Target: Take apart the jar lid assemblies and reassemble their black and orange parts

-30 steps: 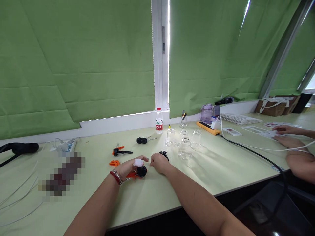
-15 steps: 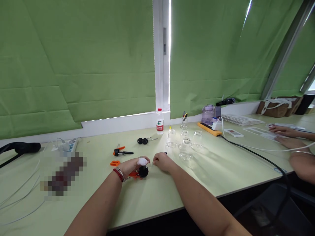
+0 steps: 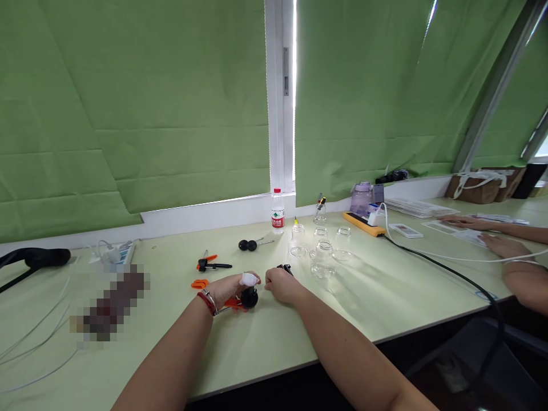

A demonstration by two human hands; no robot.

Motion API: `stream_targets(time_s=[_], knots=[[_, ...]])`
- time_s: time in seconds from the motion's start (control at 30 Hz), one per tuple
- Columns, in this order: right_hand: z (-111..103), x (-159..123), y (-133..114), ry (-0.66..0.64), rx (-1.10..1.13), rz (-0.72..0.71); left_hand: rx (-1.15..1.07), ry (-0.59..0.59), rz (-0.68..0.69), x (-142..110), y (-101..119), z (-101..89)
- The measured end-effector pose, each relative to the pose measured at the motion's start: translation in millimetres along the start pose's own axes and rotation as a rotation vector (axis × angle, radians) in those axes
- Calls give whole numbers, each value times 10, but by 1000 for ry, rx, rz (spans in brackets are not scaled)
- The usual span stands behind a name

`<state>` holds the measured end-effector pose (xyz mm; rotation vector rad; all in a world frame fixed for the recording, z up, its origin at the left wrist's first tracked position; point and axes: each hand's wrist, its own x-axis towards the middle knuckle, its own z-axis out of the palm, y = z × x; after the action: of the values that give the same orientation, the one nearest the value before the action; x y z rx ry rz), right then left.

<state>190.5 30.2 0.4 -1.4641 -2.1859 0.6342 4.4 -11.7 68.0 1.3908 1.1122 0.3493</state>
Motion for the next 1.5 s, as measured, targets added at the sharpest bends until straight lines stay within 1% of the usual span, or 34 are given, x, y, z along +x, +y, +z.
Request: stream_targets(time_s=[0.07, 0.1, 0.2, 0.27, 0.33, 0.43, 0.5, 0.6, 0.73, 0.93, 1.1, 1.27, 1.5], knots=[[2, 13, 13, 42, 79, 8, -7, 5, 3, 0, 1, 1], [3, 24, 17, 51, 174, 24, -11, 8, 5, 1, 2, 1], [2, 62, 18, 36, 632, 57, -9, 15, -2, 8, 8, 1], [-7, 73, 9, 16, 903, 27, -5, 17, -9, 17, 9, -3], [-20, 65, -6, -36, 1067, -23, -6, 12, -9, 31, 5, -11], [-43, 24, -38, -181, 1174, -72, -6, -11, 10, 51, -6, -27], [-59, -8, -67, -247, 1187, -91, 2, -38, 28, 57, -8, -33], [-82, -46, -116, -273, 1147, -114, 5, -78, 56, 53, 1, -32], [-87, -63, -154, -262, 1074, -137, -2, -88, 67, 55, -10, -47], [-40, -52, -130, -190, 960, -215, -11, -75, 48, 126, -102, -114], [-31, -49, -129, -174, 957, -261, -16, -55, 28, 146, -108, -114], [-16, -63, -148, -185, 947, -249, -11, -36, 26, 126, -81, -86], [12, -51, -127, -189, 952, -251, -9, -36, 26, 139, -110, -97]])
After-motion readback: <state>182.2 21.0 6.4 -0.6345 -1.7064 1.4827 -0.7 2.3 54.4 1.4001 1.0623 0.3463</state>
